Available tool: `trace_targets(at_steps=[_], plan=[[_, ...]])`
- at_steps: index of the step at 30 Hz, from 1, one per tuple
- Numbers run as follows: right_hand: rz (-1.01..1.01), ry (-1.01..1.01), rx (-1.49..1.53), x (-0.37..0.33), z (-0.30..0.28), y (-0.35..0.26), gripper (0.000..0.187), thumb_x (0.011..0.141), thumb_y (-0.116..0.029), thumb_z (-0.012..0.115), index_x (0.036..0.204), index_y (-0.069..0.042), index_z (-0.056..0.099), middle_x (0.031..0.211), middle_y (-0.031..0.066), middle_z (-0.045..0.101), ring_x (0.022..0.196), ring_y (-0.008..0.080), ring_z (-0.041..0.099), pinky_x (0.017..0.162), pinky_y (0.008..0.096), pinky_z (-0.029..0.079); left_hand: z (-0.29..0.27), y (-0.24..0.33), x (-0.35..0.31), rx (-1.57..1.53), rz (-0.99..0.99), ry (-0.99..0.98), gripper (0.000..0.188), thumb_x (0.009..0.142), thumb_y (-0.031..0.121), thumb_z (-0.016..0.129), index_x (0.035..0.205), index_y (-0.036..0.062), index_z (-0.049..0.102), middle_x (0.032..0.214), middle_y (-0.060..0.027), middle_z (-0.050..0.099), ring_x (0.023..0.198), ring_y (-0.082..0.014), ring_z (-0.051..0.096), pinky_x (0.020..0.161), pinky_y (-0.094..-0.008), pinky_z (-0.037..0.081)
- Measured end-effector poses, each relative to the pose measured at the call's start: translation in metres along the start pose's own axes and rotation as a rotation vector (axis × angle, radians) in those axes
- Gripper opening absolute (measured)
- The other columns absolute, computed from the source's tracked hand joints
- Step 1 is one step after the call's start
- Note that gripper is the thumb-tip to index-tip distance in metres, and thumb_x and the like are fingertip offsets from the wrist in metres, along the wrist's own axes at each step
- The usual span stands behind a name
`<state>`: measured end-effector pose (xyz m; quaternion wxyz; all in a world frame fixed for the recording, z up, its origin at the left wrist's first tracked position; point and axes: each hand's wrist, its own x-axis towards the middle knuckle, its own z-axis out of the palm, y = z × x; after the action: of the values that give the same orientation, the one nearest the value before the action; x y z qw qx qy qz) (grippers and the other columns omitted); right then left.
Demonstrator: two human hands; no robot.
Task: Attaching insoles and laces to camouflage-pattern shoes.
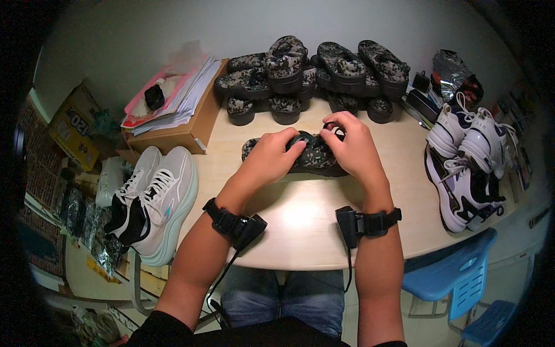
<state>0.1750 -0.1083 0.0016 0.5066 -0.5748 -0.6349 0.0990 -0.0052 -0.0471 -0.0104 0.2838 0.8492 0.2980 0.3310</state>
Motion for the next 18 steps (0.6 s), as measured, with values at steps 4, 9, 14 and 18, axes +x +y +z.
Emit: trace_targets(at_steps=[4,9,14,18], plan=[[0.108,0.115,0.14,0.004,0.001,0.006,0.012,0.085,-0.01,0.063,0.089,0.001,0.061,0.078,0.0038,0.062,0.073,0.0086,0.057,0.067,0.0244,0.046,-0.001,-0.004,-0.001,0.015,-0.003,0.007,0.024,0.087,0.021,0.057,0.091,-0.0027,0.059,0.074,-0.0224,0.061,0.068,-0.0376,0.059,0.062,-0.0418,0.045],[0.136,0.164,0.17,0.008,-0.004,0.02,0.013,0.086,-0.011,0.062,0.089,0.001,0.057,0.076,0.0032,0.061,0.069,0.008,0.054,0.063,0.0242,0.044,-0.002,-0.001,-0.001,0.015,0.0,-0.001,0.024,0.087,0.021,0.057,0.092,-0.0027,0.059,0.075,-0.0231,0.061,0.07,-0.0387,0.059,0.064,-0.0423,0.045],[0.151,0.249,0.16,0.008,-0.004,0.025,0.015,0.086,-0.012,0.062,0.09,0.001,0.057,0.077,0.0046,0.062,0.069,0.0106,0.055,0.064,0.0264,0.045,-0.004,0.002,0.001,-0.111,-0.062,0.0,0.028,0.089,0.024,0.057,0.087,-0.0035,0.061,0.07,-0.0174,0.061,0.064,-0.0296,0.056,0.061,-0.0391,0.044],[0.202,0.317,0.068,0.008,-0.007,0.024,0.016,0.085,-0.011,0.063,0.093,0.001,0.057,0.081,0.0065,0.064,0.073,0.0137,0.059,0.069,0.028,0.047,-0.012,-0.008,0.005,-0.405,-0.397,-0.104,0.035,0.092,0.031,0.055,0.084,-0.0027,0.064,0.067,-0.0017,0.059,0.063,-0.0065,0.049,0.057,-0.0259,0.04]])
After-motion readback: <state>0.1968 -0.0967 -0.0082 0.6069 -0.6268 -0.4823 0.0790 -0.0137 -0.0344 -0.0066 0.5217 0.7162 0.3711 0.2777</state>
